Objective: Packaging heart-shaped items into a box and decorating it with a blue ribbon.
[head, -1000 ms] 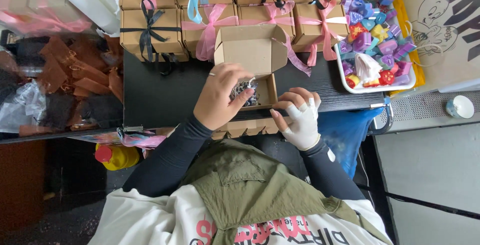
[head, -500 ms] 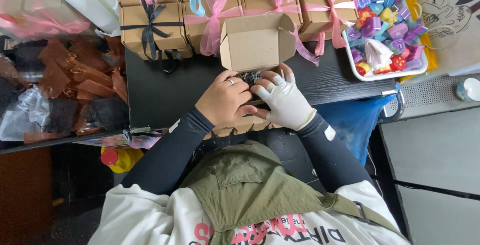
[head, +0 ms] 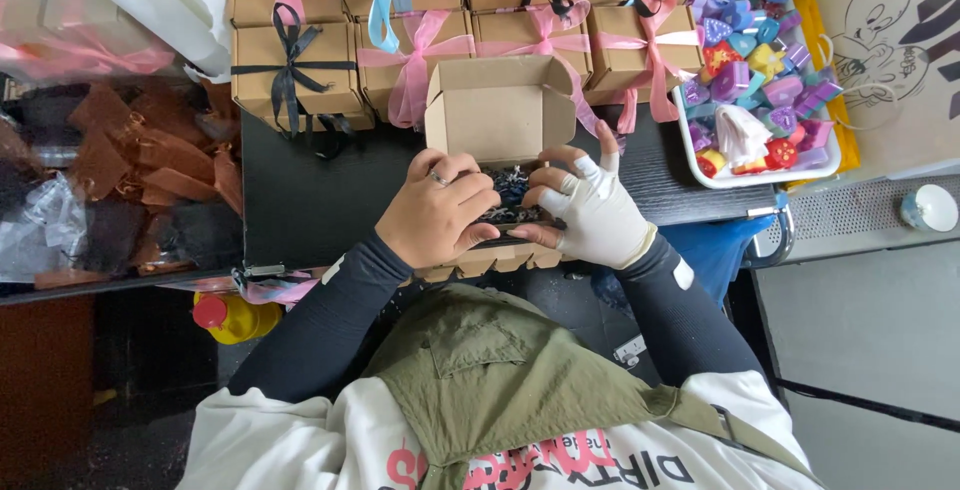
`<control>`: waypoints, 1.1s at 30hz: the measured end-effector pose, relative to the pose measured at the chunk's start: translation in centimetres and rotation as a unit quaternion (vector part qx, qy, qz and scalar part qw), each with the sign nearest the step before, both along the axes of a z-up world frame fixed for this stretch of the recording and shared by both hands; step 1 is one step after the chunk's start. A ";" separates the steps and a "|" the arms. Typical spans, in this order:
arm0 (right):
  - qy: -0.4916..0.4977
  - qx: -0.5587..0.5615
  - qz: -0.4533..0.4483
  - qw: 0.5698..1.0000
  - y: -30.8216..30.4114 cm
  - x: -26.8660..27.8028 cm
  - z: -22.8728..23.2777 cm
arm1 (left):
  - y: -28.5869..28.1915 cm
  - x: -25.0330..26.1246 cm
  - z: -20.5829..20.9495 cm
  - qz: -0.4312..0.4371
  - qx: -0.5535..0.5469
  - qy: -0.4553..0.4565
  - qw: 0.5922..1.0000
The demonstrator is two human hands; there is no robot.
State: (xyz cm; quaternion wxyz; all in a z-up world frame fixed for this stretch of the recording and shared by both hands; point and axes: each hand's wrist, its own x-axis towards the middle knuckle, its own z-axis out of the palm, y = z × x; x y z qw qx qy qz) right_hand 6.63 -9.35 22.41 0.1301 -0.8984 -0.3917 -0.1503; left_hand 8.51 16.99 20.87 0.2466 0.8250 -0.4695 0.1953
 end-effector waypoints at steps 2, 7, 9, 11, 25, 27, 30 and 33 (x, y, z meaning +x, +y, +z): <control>0.008 -0.016 0.023 1.000 -0.4 0.4 -0.5 | -0.8 0.0 -0.4 0.010 0.026 0.003 1.000; 0.018 -0.075 0.072 0.994 0.0 0.9 -1.2 | -1.4 -0.2 -1.0 0.057 0.090 0.017 0.994; 0.029 -0.099 0.058 0.993 0.2 0.7 -0.9 | -1.0 -0.6 -0.4 0.100 0.097 0.032 0.990; 0.041 -0.108 0.054 0.992 -0.3 0.8 0.0 | -0.7 -1.0 0.2 0.120 0.108 0.035 0.986; 0.060 -0.082 0.062 0.993 -1.0 0.7 -1.2 | -1.7 -2.5 -1.5 0.183 0.092 0.028 0.978; 0.066 -0.087 0.054 0.992 -1.2 0.6 -0.7 | -1.8 -2.6 -1.5 0.195 0.086 0.052 0.976; 0.060 -0.037 0.060 0.996 -2.3 0.6 -0.5 | -2.2 -2.8 -0.4 0.197 0.068 0.049 0.977; 0.034 0.037 0.030 0.998 -4.2 0.1 1.1 | -2.5 -3.1 -1.3 0.202 0.031 0.037 0.978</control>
